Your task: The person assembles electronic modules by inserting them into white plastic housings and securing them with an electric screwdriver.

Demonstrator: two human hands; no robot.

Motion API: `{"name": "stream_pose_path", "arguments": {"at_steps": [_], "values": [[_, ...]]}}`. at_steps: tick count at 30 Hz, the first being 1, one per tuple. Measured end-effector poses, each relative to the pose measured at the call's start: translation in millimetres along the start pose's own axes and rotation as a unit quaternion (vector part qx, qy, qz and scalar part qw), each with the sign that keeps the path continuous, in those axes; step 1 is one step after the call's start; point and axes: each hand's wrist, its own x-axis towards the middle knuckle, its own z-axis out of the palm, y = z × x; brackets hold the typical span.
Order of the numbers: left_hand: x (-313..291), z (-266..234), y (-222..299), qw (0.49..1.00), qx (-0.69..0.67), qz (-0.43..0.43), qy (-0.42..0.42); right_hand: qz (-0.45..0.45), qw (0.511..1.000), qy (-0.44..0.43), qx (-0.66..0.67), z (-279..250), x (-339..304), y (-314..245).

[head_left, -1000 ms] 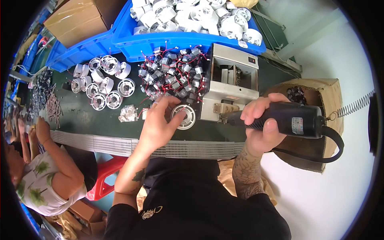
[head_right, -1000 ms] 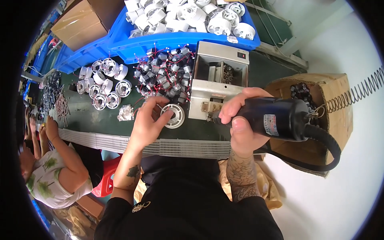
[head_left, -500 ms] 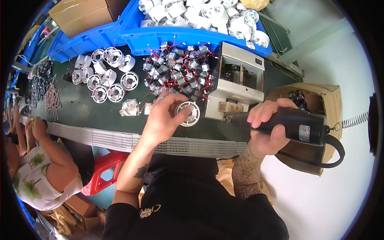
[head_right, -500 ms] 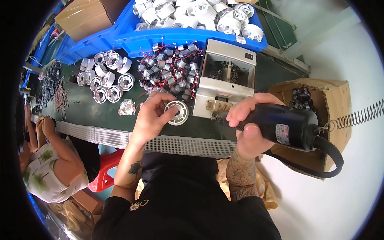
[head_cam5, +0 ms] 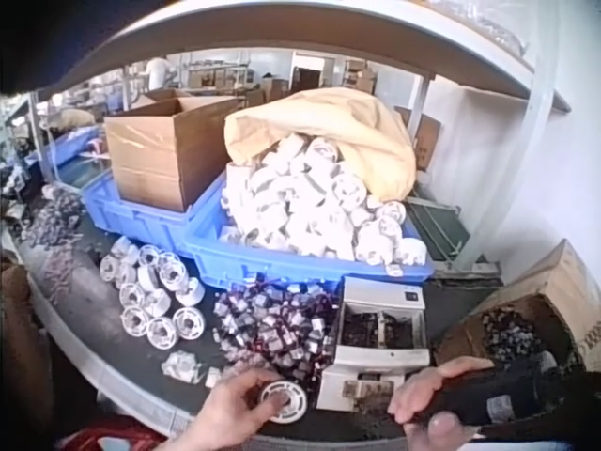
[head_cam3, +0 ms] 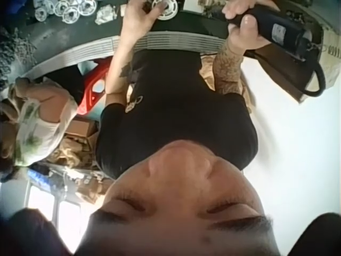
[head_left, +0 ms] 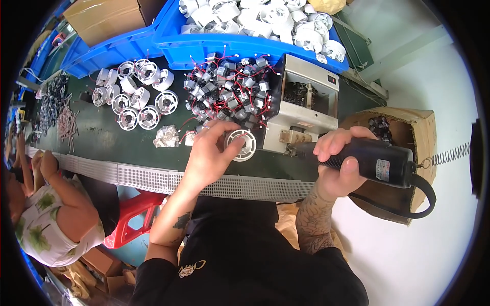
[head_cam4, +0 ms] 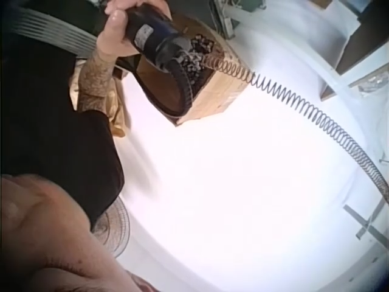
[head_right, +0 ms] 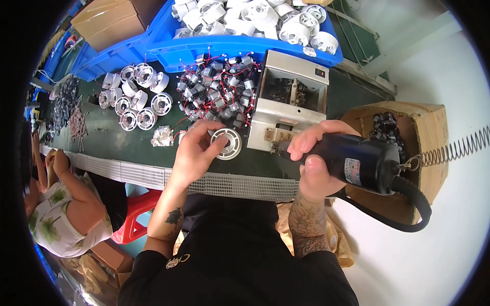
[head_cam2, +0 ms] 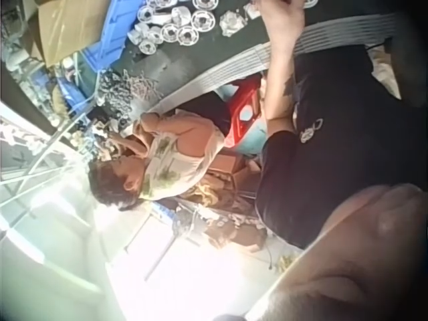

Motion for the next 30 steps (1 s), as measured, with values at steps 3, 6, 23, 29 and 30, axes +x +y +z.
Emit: {"name": "stream_pose_path", "arguments": {"at_steps": [3,6,23,29,30], "values": [[-1.7,-1.5,1.6,0.975,-0.138,-0.159,-0.065,0.043,0.998,-0.046,0.027,2.8,3.4,-4.6],[-2.8,5.9,-4.1,0.958,-0.242,-0.141,-0.060,0.077,0.989,-0.130,-0.003,5.8,2.7,-5.7],[-5.1,16.6,-15.9,0.957,-0.274,-0.090,-0.023,0.098,0.979,-0.110,0.140,62.2,12.0,23.5],[-4.4,19.6,-20.3,0.957,-0.282,-0.066,-0.015,0.092,0.986,-0.131,0.038,66.0,12.3,24.2],[-4.3,19.5,-19.8,0.956,-0.284,-0.068,-0.014,0.093,0.986,-0.132,0.038,66.6,12.0,25.0]]}}
